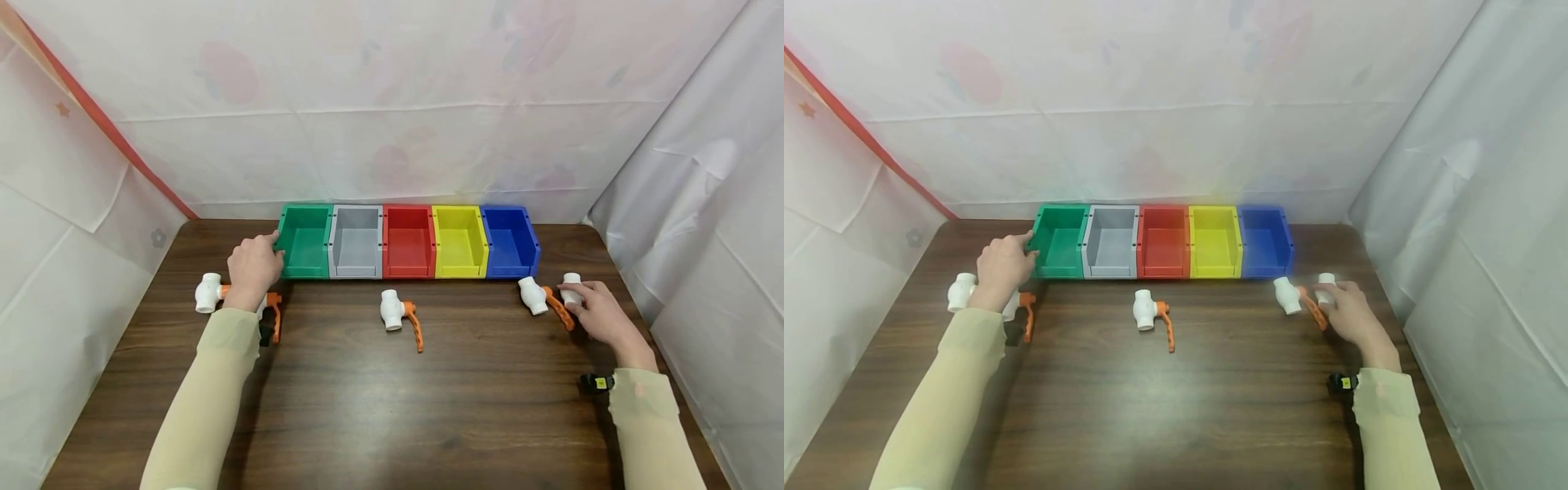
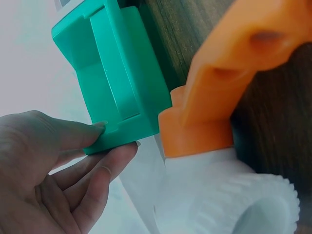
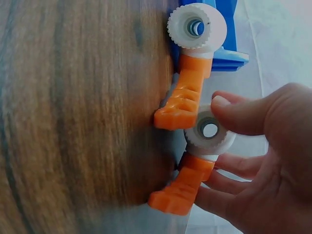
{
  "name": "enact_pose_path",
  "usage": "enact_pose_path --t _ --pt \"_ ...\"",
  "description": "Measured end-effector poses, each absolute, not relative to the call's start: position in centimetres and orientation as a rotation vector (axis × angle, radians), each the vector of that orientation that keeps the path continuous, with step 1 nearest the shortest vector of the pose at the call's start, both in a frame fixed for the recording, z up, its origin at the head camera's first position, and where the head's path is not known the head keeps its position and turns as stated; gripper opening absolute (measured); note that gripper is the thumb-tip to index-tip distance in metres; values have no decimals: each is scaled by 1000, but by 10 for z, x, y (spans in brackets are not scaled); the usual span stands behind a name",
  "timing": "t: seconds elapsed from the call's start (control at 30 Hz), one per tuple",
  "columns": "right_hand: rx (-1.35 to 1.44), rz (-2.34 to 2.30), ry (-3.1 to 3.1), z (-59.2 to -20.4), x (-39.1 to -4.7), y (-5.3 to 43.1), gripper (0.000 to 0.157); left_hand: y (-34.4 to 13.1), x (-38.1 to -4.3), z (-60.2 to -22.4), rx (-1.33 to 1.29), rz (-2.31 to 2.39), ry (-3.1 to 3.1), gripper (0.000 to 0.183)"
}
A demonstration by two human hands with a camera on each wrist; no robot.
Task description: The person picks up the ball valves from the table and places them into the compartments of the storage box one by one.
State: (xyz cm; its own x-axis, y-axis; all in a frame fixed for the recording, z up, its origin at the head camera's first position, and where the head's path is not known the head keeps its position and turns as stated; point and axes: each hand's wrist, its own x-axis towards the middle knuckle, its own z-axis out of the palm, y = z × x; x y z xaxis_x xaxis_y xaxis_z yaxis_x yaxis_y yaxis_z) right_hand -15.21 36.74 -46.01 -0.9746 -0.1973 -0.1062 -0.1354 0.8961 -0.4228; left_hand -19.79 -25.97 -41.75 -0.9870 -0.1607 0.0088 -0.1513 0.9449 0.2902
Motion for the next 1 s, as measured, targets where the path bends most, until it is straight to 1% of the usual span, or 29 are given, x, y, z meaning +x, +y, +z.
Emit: enact_pose_path --t 0.37,1.0 --pt "-202 -653 2971 -461 -148 367 44 -260 -197 -417 224 -464 -3066 51" --pt "-118 -720 3117 -463 -140 366 39 -261 -198 -420 250 -442 -3083 52"
